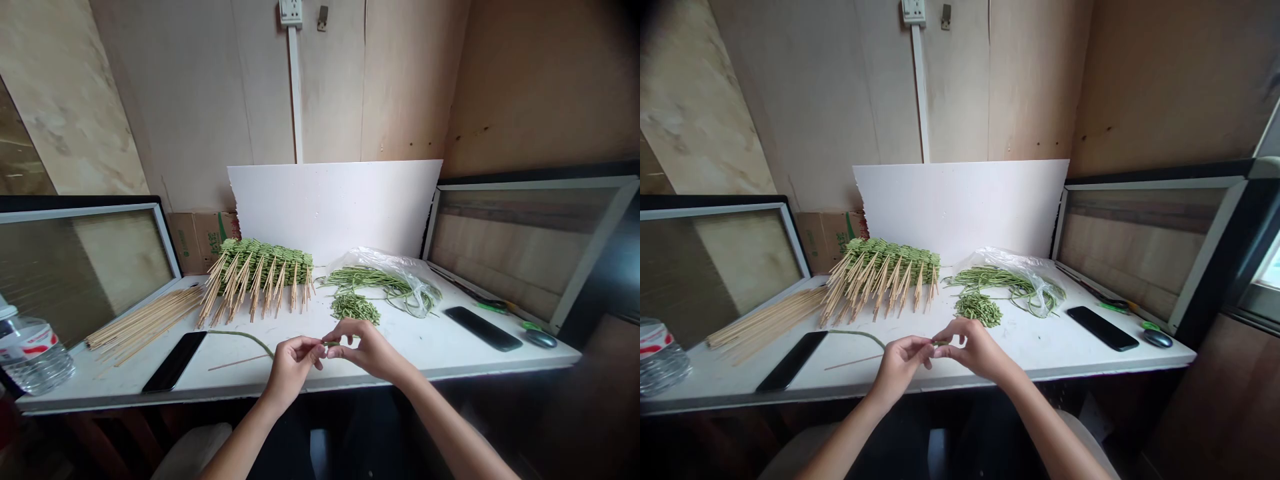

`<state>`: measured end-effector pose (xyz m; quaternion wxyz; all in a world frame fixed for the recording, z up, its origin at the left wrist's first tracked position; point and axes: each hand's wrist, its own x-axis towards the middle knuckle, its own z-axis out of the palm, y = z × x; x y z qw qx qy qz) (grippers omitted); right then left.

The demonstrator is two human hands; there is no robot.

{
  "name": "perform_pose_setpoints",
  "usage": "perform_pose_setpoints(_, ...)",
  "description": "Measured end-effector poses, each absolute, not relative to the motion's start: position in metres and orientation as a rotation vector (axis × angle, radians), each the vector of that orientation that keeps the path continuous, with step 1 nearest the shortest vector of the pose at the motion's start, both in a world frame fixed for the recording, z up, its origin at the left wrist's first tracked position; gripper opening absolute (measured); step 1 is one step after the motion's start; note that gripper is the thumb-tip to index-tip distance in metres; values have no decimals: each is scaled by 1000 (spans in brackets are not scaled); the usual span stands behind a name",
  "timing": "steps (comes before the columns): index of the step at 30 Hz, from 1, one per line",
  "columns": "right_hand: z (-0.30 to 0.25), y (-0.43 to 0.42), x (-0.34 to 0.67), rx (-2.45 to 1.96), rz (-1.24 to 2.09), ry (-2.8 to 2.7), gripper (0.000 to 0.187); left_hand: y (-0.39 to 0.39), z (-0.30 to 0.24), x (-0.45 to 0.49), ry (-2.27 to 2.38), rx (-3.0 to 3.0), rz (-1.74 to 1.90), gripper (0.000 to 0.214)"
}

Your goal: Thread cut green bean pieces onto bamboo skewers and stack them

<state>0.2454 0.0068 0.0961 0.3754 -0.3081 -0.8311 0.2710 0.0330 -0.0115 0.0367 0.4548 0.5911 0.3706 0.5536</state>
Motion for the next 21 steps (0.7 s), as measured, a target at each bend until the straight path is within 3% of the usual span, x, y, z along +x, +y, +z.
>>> perform_pose_setpoints(10,85,7,240,-807,469,-2094,6,-10,40,30,958,1626,1290,38)
perform_pose_setpoints(17,71,6,227,-675,647,-1957,11,-14,40,32,876,1758,1284,38)
perform_pose_setpoints(21,64,15,224,-586,848,-1823,22,-10,37,31,842,1665,1303,43)
